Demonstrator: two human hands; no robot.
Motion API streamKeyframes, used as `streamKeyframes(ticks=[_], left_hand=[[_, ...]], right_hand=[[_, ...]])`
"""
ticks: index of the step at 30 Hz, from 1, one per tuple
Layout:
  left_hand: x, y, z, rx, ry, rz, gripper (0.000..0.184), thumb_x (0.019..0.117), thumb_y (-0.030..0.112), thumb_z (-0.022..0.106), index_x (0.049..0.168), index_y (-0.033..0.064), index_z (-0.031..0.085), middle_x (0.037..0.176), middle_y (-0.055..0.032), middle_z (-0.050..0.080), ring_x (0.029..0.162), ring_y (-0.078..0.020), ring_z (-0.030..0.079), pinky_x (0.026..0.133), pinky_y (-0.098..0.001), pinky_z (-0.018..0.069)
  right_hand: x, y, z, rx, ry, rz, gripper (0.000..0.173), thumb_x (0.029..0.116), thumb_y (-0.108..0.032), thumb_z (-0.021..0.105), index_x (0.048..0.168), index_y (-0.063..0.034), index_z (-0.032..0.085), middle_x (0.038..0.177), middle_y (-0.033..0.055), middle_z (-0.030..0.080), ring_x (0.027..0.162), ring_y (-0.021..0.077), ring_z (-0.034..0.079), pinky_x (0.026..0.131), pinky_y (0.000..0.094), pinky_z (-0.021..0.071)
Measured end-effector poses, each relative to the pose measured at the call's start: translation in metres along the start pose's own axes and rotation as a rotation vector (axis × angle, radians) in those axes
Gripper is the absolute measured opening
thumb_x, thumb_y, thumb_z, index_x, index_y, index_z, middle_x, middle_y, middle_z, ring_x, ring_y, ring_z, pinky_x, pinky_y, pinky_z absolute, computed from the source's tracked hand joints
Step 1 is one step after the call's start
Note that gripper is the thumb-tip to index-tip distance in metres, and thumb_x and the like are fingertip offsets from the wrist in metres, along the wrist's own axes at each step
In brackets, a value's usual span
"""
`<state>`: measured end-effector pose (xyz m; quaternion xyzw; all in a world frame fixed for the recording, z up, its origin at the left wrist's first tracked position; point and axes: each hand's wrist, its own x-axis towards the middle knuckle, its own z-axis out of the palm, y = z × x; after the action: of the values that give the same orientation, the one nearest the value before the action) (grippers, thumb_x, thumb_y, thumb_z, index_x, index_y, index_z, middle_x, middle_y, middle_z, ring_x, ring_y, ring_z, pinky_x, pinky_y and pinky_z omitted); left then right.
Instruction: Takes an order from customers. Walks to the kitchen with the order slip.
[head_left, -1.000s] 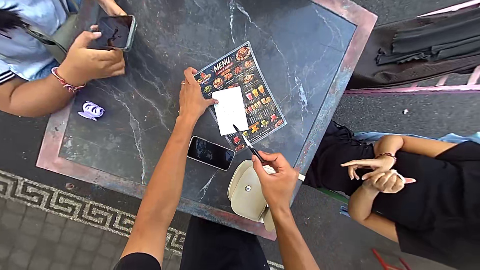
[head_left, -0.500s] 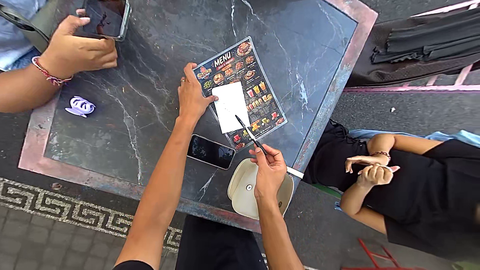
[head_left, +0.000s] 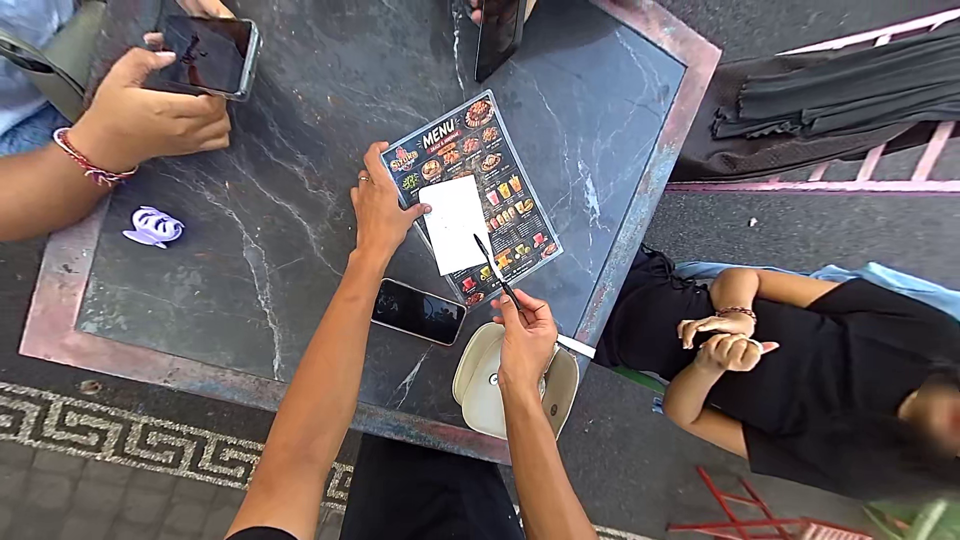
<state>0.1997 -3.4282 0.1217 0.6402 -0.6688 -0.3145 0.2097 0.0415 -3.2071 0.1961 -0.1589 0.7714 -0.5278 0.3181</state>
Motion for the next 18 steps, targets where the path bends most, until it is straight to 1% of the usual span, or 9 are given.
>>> streamKeyframes(ticks=[8, 10, 12, 13, 14, 15, 16, 17, 18], left_hand=[[-0.002, 0.007, -0.002, -0.034, 0.000, 0.007, 0.116, 0.0684, 0.031, 0.095, 0.157, 0.0115, 0.023, 0.135, -0.0239, 0.058, 0.121, -0.0423, 0.059, 0.102, -0.0613, 0.0424], [-0.004, 0.013, -0.001, -0.135, 0.007, 0.011, 0.119, 0.0710, 0.020, 0.093, 0.159, 0.0089, 0.015, 0.130, -0.0231, 0.064, 0.113, -0.0396, 0.067, 0.098, -0.0555, 0.0531], [-0.008, 0.018, 0.002, -0.263, 0.012, -0.017, 0.124, 0.0736, 0.013, 0.091, 0.162, 0.0085, 0.004, 0.126, -0.0218, 0.065, 0.106, -0.0359, 0.070, 0.094, -0.0504, 0.0577], [-0.010, 0.019, 0.004, -0.312, 0.016, -0.037, 0.120, 0.0755, 0.012, 0.089, 0.163, 0.0068, 0.007, 0.124, -0.0207, 0.067, 0.104, -0.0330, 0.071, 0.093, -0.0487, 0.0583], [-0.012, 0.019, 0.005, -0.360, 0.021, -0.055, 0.107, 0.0772, 0.011, 0.087, 0.160, 0.0028, 0.020, 0.122, -0.0199, 0.068, 0.105, -0.0302, 0.071, 0.095, -0.0473, 0.0583], [-0.013, 0.019, 0.005, -0.393, 0.024, -0.079, 0.084, 0.0786, 0.012, 0.085, 0.149, -0.0012, 0.042, 0.117, -0.0185, 0.071, 0.105, -0.0277, 0.071, 0.095, -0.0468, 0.0586], [-0.013, 0.022, 0.003, -0.408, 0.025, -0.112, 0.054, 0.0800, 0.014, 0.085, 0.126, -0.0030, 0.061, 0.106, -0.0176, 0.072, 0.098, -0.0270, 0.071, 0.091, -0.0480, 0.0575], [-0.012, 0.023, 0.001, -0.433, 0.003, -0.142, 0.037, 0.0824, 0.016, 0.083, 0.109, -0.0032, 0.068, 0.099, -0.0176, 0.071, 0.093, -0.0274, 0.069, 0.087, -0.0492, 0.0552], [-0.011, 0.023, 0.001, -0.474, -0.024, -0.163, 0.031, 0.0845, 0.018, 0.082, 0.103, -0.0026, 0.069, 0.097, -0.0174, 0.070, 0.092, -0.0274, 0.068, 0.086, -0.0498, 0.0553]], right_hand=[[-0.009, -0.005, -0.004, -0.003, -0.067, -0.017, 0.024, 0.0903, 0.000, 0.075, 0.113, 0.0014, 0.069, 0.097, 0.0153, 0.076, 0.078, 0.0239, 0.076, 0.071, 0.0345, 0.0653], [-0.009, -0.008, -0.008, 0.005, -0.066, -0.020, 0.024, 0.0906, 0.000, 0.074, 0.114, 0.0027, 0.068, 0.097, 0.0162, 0.076, 0.079, 0.0245, 0.076, 0.071, 0.0347, 0.0652], [-0.011, -0.012, -0.013, 0.008, -0.064, -0.023, 0.023, 0.0916, 0.000, 0.073, 0.114, 0.0033, 0.068, 0.097, 0.0168, 0.076, 0.080, 0.0250, 0.076, 0.071, 0.0351, 0.0650], [-0.012, -0.013, -0.015, 0.012, -0.064, -0.026, 0.023, 0.0917, 0.000, 0.073, 0.114, 0.0039, 0.067, 0.097, 0.0174, 0.076, 0.080, 0.0256, 0.076, 0.071, 0.0355, 0.0651], [-0.014, -0.016, -0.018, 0.017, -0.065, -0.029, 0.023, 0.0917, 0.000, 0.073, 0.113, 0.0042, 0.067, 0.097, 0.0178, 0.076, 0.080, 0.0259, 0.076, 0.071, 0.0356, 0.0651], [-0.016, -0.019, -0.020, 0.023, -0.070, -0.033, 0.022, 0.0919, 0.001, 0.072, 0.113, 0.0047, 0.067, 0.097, 0.0180, 0.076, 0.080, 0.0260, 0.075, 0.071, 0.0354, 0.0650], [-0.019, -0.022, -0.022, 0.036, -0.072, -0.038, 0.022, 0.0918, 0.002, 0.072, 0.113, 0.0055, 0.067, 0.098, 0.0185, 0.076, 0.080, 0.0261, 0.075, 0.071, 0.0351, 0.0648], [-0.022, -0.026, -0.023, 0.050, -0.076, -0.044, 0.022, 0.0919, 0.003, 0.071, 0.113, 0.0063, 0.067, 0.098, 0.0194, 0.076, 0.080, 0.0263, 0.076, 0.071, 0.0348, 0.0649], [-0.024, -0.030, -0.025, 0.068, -0.081, -0.051, 0.021, 0.0918, 0.004, 0.071, 0.113, 0.0071, 0.066, 0.099, 0.0203, 0.076, 0.081, 0.0264, 0.076, 0.071, 0.0346, 0.0651]])
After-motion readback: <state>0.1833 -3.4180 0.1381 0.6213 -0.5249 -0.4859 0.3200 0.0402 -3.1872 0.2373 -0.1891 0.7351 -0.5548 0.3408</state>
